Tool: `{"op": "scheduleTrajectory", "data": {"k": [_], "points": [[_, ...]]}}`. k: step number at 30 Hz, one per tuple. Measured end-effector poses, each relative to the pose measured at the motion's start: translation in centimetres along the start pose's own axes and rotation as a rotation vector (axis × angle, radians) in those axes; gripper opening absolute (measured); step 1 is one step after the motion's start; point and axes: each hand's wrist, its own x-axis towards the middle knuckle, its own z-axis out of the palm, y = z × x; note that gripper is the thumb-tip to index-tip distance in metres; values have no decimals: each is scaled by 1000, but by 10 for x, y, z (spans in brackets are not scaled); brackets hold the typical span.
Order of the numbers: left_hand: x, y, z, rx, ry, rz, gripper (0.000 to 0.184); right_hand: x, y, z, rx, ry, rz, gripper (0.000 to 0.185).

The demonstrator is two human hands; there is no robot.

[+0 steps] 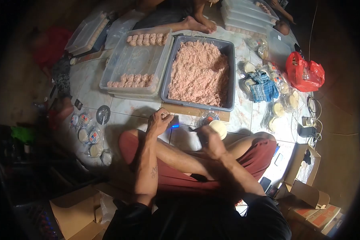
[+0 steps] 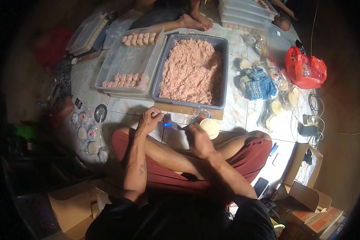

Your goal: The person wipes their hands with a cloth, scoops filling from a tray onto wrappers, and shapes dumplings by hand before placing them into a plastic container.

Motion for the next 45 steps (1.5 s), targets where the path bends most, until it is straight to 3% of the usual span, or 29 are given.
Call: {"op": "scheduleTrajectory", "data": {"k": [1,4,6,7,10,13,19,26,32,38,45], "points": [[-1,-1,0,0,2,-3,34,2,-16,-32,94,7,33,39],[-4,3,0,31,29,26,36,3,-25,-99,109,268,77,19],[-8,10,-2,-8,49,167,40,3,14,-121,169,562,29,17],[-5,9,-2,10,1,131,45,5,19,-138,195,595,140,16],[0,6,3,-4,-8,87,46,-1,80,-145,-6,830,147,17],[5,-5,9,4,49,68,43,-14,106,-140,191,737,349,17],[7,-3,9,13,51,63,42,-7,108,-142,257,785,399,18],[15,-4,18,194,-82,121,42,-8,108,-140,297,757,403,16],[15,0,19,195,-44,35,44,-6,110,-139,335,764,411,16],[14,-2,21,205,-58,123,42,-5,106,-139,267,720,362,18],[13,11,22,240,-89,67,39,-6,108,-139,253,717,384,19]]}}
